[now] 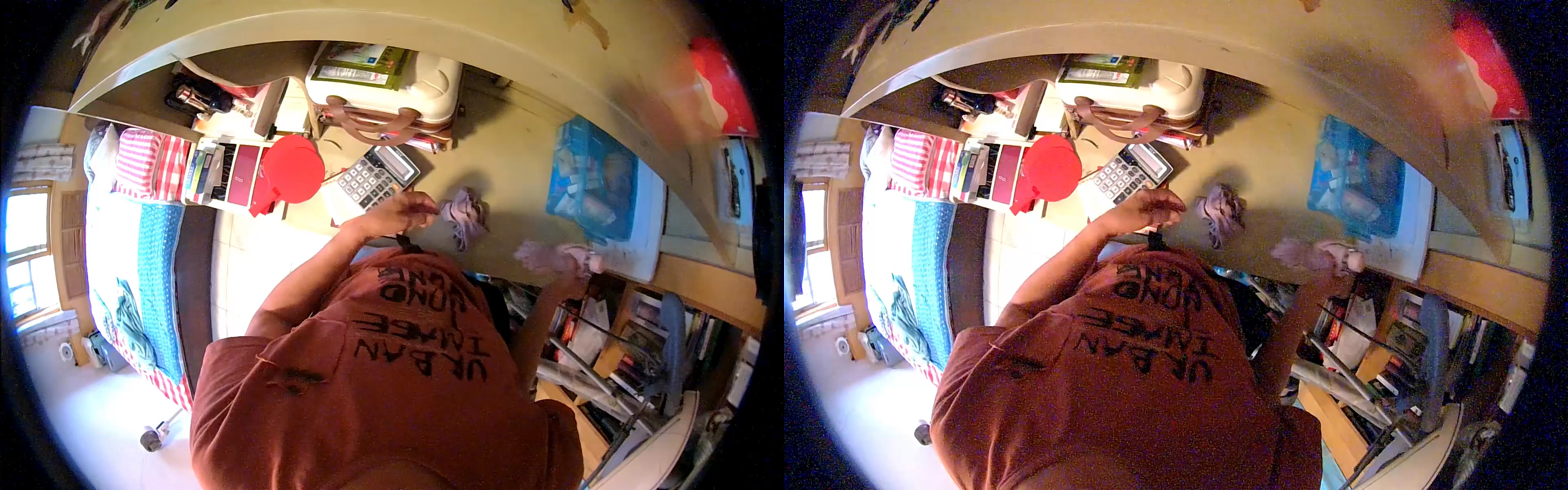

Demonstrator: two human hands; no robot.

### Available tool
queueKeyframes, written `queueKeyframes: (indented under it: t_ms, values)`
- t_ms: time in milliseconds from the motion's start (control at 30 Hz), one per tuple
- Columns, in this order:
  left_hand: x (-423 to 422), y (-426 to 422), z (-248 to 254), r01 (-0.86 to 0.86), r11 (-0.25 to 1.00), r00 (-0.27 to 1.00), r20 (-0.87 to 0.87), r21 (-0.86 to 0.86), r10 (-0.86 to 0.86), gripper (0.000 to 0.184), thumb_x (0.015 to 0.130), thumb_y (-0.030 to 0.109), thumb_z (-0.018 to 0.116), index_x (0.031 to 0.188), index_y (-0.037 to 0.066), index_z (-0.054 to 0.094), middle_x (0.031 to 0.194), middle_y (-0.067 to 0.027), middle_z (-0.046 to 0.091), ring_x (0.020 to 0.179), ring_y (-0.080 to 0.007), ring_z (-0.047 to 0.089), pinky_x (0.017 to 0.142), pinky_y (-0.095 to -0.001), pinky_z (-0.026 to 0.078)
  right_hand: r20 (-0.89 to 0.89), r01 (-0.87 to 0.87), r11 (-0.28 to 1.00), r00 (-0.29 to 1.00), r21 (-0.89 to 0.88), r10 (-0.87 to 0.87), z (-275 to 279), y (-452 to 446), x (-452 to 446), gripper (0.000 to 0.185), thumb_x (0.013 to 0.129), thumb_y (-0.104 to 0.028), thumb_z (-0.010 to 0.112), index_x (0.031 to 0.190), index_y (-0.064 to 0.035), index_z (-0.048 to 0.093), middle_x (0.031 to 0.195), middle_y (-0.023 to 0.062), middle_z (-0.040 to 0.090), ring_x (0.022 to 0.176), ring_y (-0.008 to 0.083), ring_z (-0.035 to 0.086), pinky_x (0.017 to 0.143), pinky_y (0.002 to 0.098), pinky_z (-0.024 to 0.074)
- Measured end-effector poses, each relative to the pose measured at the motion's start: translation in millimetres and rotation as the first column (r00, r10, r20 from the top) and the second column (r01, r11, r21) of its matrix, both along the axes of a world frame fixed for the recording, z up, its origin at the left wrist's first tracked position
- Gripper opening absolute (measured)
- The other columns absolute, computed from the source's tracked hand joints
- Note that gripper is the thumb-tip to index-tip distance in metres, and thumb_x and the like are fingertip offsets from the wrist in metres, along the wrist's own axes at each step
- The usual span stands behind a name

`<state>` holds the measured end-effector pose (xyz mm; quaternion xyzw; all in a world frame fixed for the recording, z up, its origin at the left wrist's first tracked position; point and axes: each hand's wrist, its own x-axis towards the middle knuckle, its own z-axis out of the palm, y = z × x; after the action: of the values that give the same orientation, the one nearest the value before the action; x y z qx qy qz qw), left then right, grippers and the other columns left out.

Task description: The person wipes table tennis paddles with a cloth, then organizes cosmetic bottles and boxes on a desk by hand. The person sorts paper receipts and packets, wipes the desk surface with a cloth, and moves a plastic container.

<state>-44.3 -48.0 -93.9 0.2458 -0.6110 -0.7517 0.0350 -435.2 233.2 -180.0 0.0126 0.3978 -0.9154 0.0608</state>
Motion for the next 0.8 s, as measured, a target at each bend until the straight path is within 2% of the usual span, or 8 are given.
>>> queueKeyframes:
  t_ms: [100, 200, 333, 433, 500, 567, 667, 800]
  values:
    - [-12.5, 6.7, -6.6, 0.053, 0.992, 0.997, -0.056, -0.116, -0.06, 0.04, 0.089, 0.018, 0.069, 0.123, 0.001, 0.054, 0.107, -0.0045, 0.063, 0.098, -0.0174, 0.059, 0.088, -0.0306, 0.048, -0.331, 0.112, 0.535, 0.883, 0.837, 0.333, 29.6, -49.6, 76.7, 0.03, 0.082, -0.017, 0.068, 0.106, 0.0017, 0.064, 0.095, 0.0091, 0.068, 0.081, 0.0205, 0.066, 0.077, 0.0339, 0.054]
    - [-22.3, 15.5, 7.7, -0.061, 0.808, 0.977, -0.201, -0.586, -0.072, 0.064, 0.081, 0.026, 0.075, 0.132, 0.002, 0.046, 0.121, -0.0193, 0.057, 0.119, -0.0353, 0.05, 0.103, -0.0437, 0.038, 0.055, -0.512, 0.514, 0.743, 0.688, 0.667, 92.8, -113.6, 151.6, 0.023, 0.079, -0.009, 0.069, 0.099, 0.0044, 0.07, 0.094, 0.0129, 0.07, 0.087, 0.0221, 0.068, 0.081, 0.0344, 0.0539]
    - [-8.6, 12.0, -19.6, -0.013, 0.49, 0.99, 0.058, -0.872, 0.129, 0.071, 0.069, 0.026, 0.079, 0.126, -0.003, 0.049, 0.119, -0.0246, 0.055, 0.113, -0.0402, 0.052, 0.099, -0.0457, 0.042, 0.27, -0.813, 0.293, 0.471, 0.503, 0.84, 89.8, -166.5, 212.4, 0.029, 0.086, -0.023, 0.066, 0.1, 0.0025, 0.071, 0.1, 0.01, 0.071, 0.091, 0.0204, 0.068, 0.092, 0.0319, 0.0485]
    - [30.4, -15.8, -0.4, 0.004, 0.561, 0.984, 0.102, -0.828, 0.144, 0.065, 0.062, 0.016, 0.081, 0.119, 0.0, 0.053, 0.113, -0.0231, 0.058, 0.108, -0.0403, 0.054, 0.094, -0.0459, 0.044, 0.227, -0.906, 0.13, 0.236, 0.402, 0.945, 79.3, -187.3, 230.0, 0.042, 0.088, -0.025, 0.067, 0.121, -0.0005, 0.058, 0.109, 0.0125, 0.066, 0.095, 0.0205, 0.066, 0.077, 0.0344, 0.056]
    - [57.0, -32.0, -21.9, 0.04, 0.321, 0.942, 0.143, -0.946, 0.305, 0.054, 0.065, 0.018, 0.079, 0.111, 0.003, 0.056, 0.102, -0.0179, 0.061, 0.097, -0.0371, 0.059, 0.083, -0.0461, 0.048, 0.335, -0.937, -0.035, 0.089, 0.347, 0.938, 59.9, -187.9, 219.6, 0.042, 0.089, -0.025, 0.065, 0.121, -0.0008, 0.054, 0.104, 0.0121, 0.064, 0.091, 0.0213, 0.066, 0.073, 0.034, 0.0569]
    - [84.5, -50.3, -28.2, 0.248, 0.187, 0.827, 0.309, -0.95, 0.47, 0.017, 0.073, 0.015, 0.066, 0.09, 0.013, 0.06, 0.084, -0.0061, 0.059, 0.072, -0.0276, 0.062, 0.057, -0.0444, 0.046, 0.354, -0.914, 0.108, 0.258, 0.392, 0.899, 54.5, -178.0, 197.1, 0.039, 0.089, -0.023, 0.065, 0.119, -0.0016, 0.055, 0.103, 0.0114, 0.064, 0.089, 0.0205, 0.066, 0.072, 0.0333, 0.0569]
    - [127.5, -79.3, -52.7, 0.313, 0.009, 0.804, 0.27, -0.95, 0.53, 0.013, 0.081, 0.02, 0.057, 0.094, 0.017, 0.06, 0.087, -0.0065, 0.06, 0.079, -0.0302, 0.061, 0.065, -0.0477, 0.042, 0.383, -0.704, 0.57, 0.709, 0.423, 0.592, 29.7, -152.9, 143.3, 0.023, 0.086, -0.017, 0.06, 0.107, -0.0068, 0.057, 0.093, 0.006, 0.061, 0.084, 0.0181, 0.064, 0.074, 0.0339, 0.0554]
    - [157.6, -107.8, -100.5, 0.226, 0.162, 0.807, 0.277, -0.961, 0.522, 0.033, 0.078, 0.025, 0.067, 0.108, 0.013, 0.06, 0.098, -0.0102, 0.06, 0.094, -0.0342, 0.058, 0.076, -0.0501, 0.043, 0.303, -0.259, 0.84, 0.946, 0.478, 0.119, 15.8, -100.9, 39.5, 0.03, 0.089, -0.035, 0.063, 0.104, -0.01, 0.057, 0.088, 0.0019, 0.057, 0.08, 0.0172, 0.059, 0.074, 0.0354, 0.0528]
